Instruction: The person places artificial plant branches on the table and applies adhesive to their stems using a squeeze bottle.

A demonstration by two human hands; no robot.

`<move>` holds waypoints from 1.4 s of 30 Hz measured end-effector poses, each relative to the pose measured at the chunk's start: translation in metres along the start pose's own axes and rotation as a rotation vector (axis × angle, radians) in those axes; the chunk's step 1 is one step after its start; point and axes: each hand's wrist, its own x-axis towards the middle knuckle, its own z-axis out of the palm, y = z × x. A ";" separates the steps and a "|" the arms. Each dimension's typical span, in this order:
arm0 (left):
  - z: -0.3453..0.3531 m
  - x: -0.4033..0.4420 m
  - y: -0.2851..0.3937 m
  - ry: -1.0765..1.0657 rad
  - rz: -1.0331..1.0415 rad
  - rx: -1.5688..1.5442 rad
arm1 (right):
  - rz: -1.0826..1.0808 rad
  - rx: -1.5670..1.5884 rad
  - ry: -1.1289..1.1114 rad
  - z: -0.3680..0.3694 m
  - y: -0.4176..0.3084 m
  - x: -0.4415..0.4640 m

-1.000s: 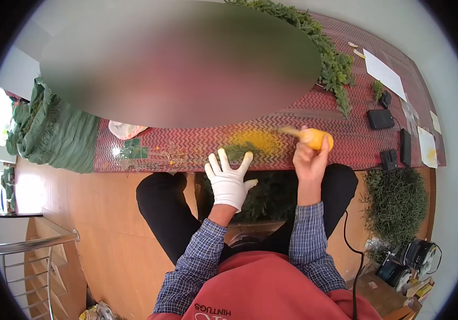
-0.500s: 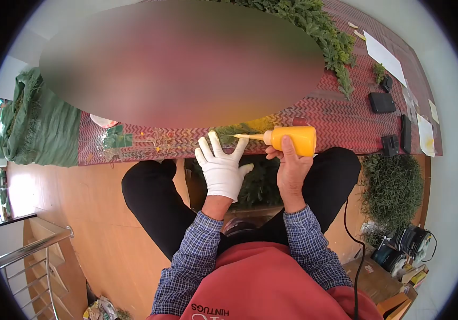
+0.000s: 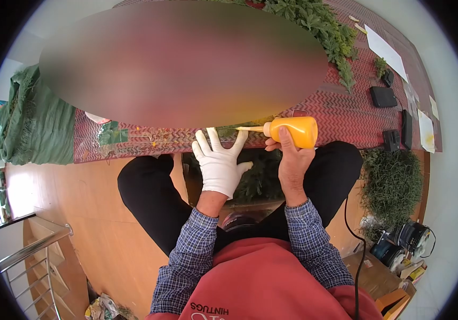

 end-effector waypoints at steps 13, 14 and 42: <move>-0.002 0.001 -0.001 -0.029 0.015 0.021 | -0.011 0.002 0.043 -0.011 -0.017 0.001; -0.001 0.000 -0.001 -0.029 0.015 0.025 | -0.003 0.021 0.038 -0.009 -0.016 -0.001; -0.004 0.000 -0.002 -0.047 0.050 0.055 | -0.028 -0.039 0.070 -0.016 -0.005 0.004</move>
